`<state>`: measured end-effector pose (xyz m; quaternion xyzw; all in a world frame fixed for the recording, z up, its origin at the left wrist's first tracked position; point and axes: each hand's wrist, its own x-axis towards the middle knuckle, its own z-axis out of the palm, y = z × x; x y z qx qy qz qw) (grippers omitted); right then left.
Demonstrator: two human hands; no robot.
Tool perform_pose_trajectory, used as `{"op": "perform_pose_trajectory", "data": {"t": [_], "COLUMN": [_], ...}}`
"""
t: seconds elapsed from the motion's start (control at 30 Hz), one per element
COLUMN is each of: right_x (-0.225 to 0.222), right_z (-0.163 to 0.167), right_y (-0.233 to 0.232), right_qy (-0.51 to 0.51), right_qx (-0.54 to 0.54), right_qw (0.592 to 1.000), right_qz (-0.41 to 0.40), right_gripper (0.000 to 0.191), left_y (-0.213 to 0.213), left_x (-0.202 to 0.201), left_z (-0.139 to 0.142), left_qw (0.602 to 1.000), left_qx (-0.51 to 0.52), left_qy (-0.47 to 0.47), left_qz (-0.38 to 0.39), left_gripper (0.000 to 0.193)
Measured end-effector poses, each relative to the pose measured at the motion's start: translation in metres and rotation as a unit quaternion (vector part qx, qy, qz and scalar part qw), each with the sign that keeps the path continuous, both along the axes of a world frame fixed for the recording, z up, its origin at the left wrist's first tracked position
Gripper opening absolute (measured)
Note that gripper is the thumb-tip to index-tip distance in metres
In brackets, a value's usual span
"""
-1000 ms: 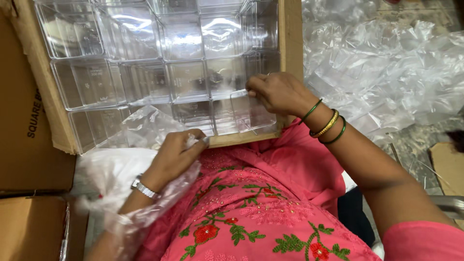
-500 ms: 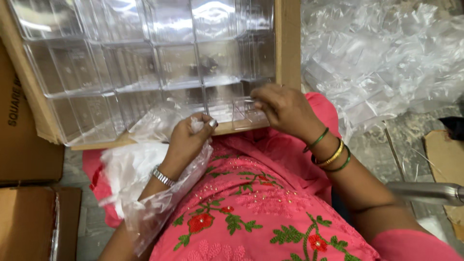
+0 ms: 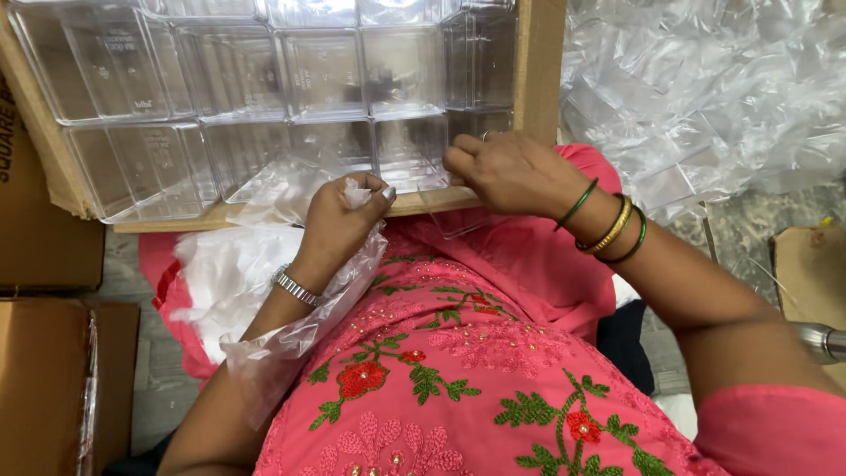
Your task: The person sits on the floor and unpacks clear plastic boxes from a large cardboard box. They pull plastic packaging off each box, set the unwrapped boxes aside, and stack the empty plastic boxes onto a pile.
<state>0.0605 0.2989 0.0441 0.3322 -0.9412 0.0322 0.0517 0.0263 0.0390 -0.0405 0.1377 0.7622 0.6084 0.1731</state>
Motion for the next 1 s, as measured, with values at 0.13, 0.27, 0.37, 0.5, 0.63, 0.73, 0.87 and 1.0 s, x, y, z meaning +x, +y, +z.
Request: {"op": "perform_pose_trajectory", "data": {"t": [0.13,0.27,0.37,0.5,0.63,0.73,0.87,1.0], "right_x": [0.004,0.028,0.046,0.049,0.046,0.036,0.019,0.02], "right_z": [0.027,0.049,0.037,-0.009,-0.031,-0.027,-0.026,-0.031], "right_y": [-0.005,-0.003,-0.019,-0.057,-0.067,-0.065,-0.075,-0.078], "right_qy": [0.038,0.045,0.032,-0.09,-0.081,-0.151,-0.108,-0.101], "right_qx": [0.052,-0.123,-0.328,-0.599,-0.604,-0.725,-0.721,-0.566], "right_qw": [0.997,0.991,0.944,0.792,0.791,0.667,0.668,0.8], "right_qz": [-0.028,-0.015,-0.029,-0.075,-0.054,-0.076,-0.149,-0.17], "right_gripper": [0.018,0.012,0.015,0.026,0.028,0.024,0.032,0.035], "left_y": [0.002,0.002,-0.002,-0.008,-0.016,-0.024,-0.024,-0.017], "left_x": [0.001,0.004,0.007,0.012,0.01,0.004,0.003,0.009], "left_z": [-0.004,-0.015,-0.021,-0.023,-0.018,-0.013,-0.004,0.011], "left_qw": [1.0,0.995,0.976,0.888,0.845,0.842,0.922,0.918], "left_qx": [0.003,0.083,0.147,0.331,0.419,0.467,0.383,0.394], "left_qy": [-0.013,-0.06,-0.158,-0.306,-0.312,-0.252,-0.047,-0.038], "left_qz": [0.009,0.007,0.008,-0.089,-0.118,-0.099,-0.031,0.013], "left_gripper": [0.018,0.025,0.038,0.056,0.077,0.093,0.081,0.08]}}
